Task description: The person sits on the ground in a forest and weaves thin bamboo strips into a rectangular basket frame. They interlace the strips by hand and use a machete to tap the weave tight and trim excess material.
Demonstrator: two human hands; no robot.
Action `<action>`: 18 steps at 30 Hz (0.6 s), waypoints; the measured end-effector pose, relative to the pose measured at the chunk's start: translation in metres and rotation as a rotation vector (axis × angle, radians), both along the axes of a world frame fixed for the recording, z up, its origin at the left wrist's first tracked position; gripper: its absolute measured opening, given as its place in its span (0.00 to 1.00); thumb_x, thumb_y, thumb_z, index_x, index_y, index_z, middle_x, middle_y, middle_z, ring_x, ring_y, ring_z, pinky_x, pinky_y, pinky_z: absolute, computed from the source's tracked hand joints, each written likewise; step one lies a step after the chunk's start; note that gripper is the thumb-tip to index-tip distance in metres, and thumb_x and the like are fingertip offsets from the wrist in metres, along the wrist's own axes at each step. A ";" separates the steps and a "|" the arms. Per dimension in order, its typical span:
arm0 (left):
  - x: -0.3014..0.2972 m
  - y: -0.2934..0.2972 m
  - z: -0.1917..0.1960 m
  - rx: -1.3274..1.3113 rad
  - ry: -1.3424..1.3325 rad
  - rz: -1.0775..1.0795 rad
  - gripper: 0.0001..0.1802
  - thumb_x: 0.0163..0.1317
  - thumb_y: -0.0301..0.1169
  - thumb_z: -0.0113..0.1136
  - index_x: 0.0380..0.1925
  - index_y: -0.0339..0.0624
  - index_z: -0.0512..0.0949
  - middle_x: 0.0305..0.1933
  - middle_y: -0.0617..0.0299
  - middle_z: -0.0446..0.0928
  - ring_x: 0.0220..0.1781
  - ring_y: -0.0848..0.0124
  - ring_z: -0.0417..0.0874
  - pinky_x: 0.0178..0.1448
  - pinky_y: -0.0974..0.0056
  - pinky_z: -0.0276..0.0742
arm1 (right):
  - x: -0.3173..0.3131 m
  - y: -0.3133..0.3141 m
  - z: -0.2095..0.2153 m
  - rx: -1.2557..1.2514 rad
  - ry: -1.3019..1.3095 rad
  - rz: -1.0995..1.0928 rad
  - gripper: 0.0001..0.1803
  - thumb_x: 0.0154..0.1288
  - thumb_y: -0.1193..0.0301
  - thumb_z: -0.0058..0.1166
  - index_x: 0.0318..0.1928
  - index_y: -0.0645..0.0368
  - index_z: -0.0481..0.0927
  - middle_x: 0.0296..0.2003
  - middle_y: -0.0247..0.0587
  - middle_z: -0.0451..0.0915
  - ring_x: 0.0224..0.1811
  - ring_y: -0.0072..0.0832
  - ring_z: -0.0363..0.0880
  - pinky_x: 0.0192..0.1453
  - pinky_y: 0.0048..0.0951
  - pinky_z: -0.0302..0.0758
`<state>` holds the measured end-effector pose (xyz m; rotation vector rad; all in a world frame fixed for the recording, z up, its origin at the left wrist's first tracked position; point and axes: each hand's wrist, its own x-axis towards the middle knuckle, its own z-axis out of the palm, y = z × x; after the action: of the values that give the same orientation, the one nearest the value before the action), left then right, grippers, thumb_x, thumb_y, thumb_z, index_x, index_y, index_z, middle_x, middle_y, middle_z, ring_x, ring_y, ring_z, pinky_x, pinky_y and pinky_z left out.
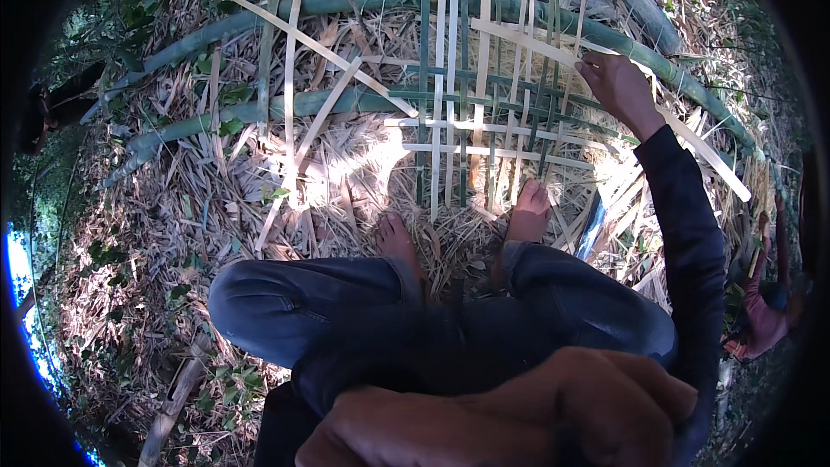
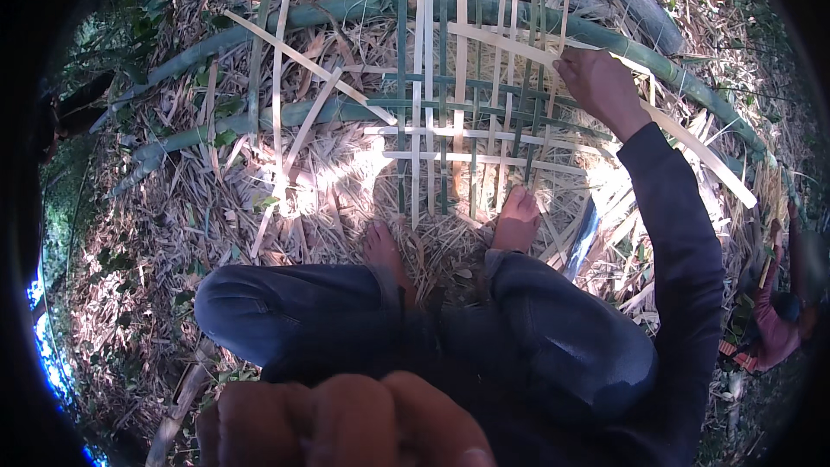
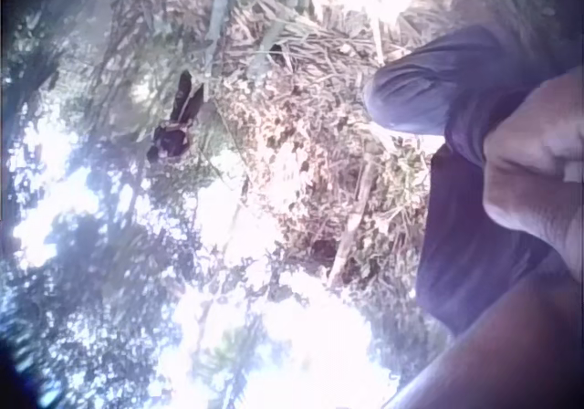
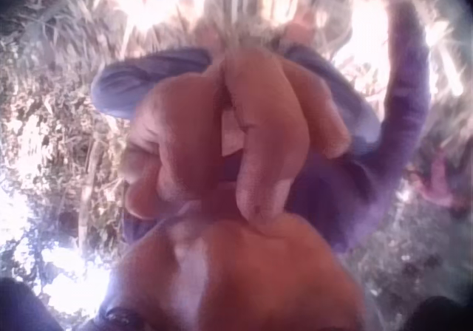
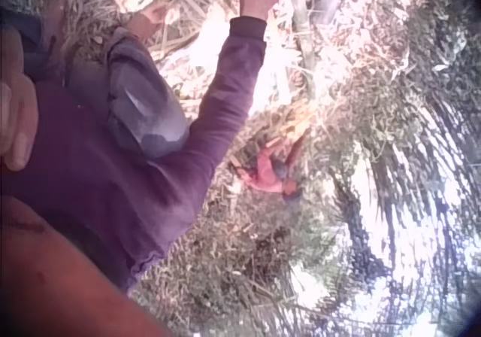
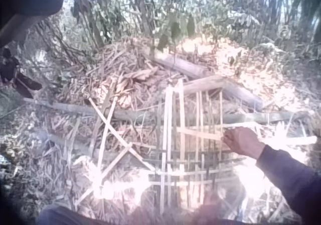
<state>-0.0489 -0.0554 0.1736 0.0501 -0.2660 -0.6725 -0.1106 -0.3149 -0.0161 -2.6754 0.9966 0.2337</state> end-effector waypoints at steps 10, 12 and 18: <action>0.055 0.035 0.019 0.442 -0.188 -0.511 0.18 0.76 0.43 0.47 0.36 0.42 0.77 0.34 0.53 0.77 0.42 0.58 0.81 0.50 0.55 0.80 | -0.017 -0.004 -0.015 0.014 -0.073 -0.001 0.18 0.71 0.58 0.53 0.44 0.60 0.85 0.30 0.53 0.84 0.32 0.50 0.84 0.40 0.45 0.79; 0.058 0.034 0.017 0.459 -0.235 -0.501 0.19 0.76 0.42 0.47 0.33 0.40 0.77 0.32 0.54 0.77 0.41 0.59 0.81 0.49 0.56 0.79 | -0.017 -0.008 -0.015 0.036 -0.083 -0.013 0.18 0.71 0.58 0.53 0.45 0.59 0.85 0.31 0.54 0.85 0.33 0.50 0.84 0.40 0.46 0.79; 0.061 0.044 -0.005 0.652 -0.422 -0.446 0.23 0.76 0.40 0.47 0.26 0.34 0.76 0.26 0.56 0.76 0.37 0.60 0.81 0.45 0.59 0.78 | -0.012 -0.004 -0.004 0.030 0.007 -0.041 0.20 0.72 0.55 0.50 0.49 0.57 0.84 0.33 0.52 0.85 0.37 0.49 0.85 0.45 0.46 0.80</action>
<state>0.0121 -0.0113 0.1687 0.7812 -0.4602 -1.1724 -0.1225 -0.3189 -0.0198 -2.6256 1.0408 0.2478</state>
